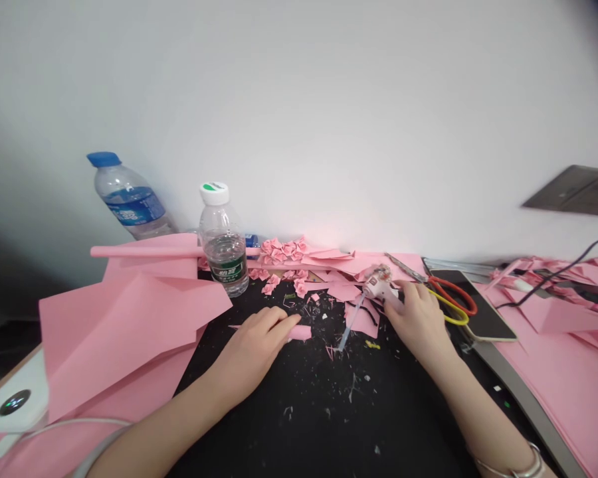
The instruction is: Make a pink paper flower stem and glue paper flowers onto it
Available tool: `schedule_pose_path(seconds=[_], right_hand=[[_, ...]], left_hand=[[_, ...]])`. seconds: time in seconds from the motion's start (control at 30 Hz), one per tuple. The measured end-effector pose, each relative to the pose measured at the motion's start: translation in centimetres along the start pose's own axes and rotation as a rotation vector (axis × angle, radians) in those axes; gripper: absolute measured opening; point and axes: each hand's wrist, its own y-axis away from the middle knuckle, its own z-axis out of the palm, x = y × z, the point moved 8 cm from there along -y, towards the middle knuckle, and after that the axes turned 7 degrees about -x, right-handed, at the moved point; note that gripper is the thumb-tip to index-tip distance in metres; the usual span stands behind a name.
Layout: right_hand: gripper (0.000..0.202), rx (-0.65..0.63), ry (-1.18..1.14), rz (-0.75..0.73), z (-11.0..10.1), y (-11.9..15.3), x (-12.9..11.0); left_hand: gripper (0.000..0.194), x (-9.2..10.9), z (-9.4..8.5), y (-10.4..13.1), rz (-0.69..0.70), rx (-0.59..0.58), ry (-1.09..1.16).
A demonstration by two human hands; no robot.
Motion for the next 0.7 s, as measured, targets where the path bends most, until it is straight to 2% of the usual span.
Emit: schedule_pose_path(seconds=[0.13,0.27,0.43,0.57,0.63,0.7], right_hand=[[0.039,-0.16,-0.004,0.055,2.8,-0.4,1.6],[0.039,-0.193,-0.029,0.056,2.9,-0.6,1.5],[0.038,-0.096,-0.08,0.168,0.6,-0.6,2.3],[0.041,0.051,-0.269,0.225,-1.2,0.0,3.0],[0.04,0.086,-0.334,0.22,-1.4,0.2,2.9],[0.04,0.082,-0.379,0.149,-1.4,0.2,2.1]], left_hand=[[0.026,-0.2,0.1,-0.1,-0.035,-0.055,0.006],[0.024,-0.9,0.6,0.1,-0.109,-0.123,0.032],[0.035,-1.3,0.8,0.2,-0.128,-0.092,0.02],[0.03,-1.4,1.0,-0.1,-0.168,-0.152,0.062],[0.029,-1.3,0.9,-0.2,-0.186,-0.169,0.094],[0.029,-1.3,0.5,-0.2,-0.196,-0.156,0.135]])
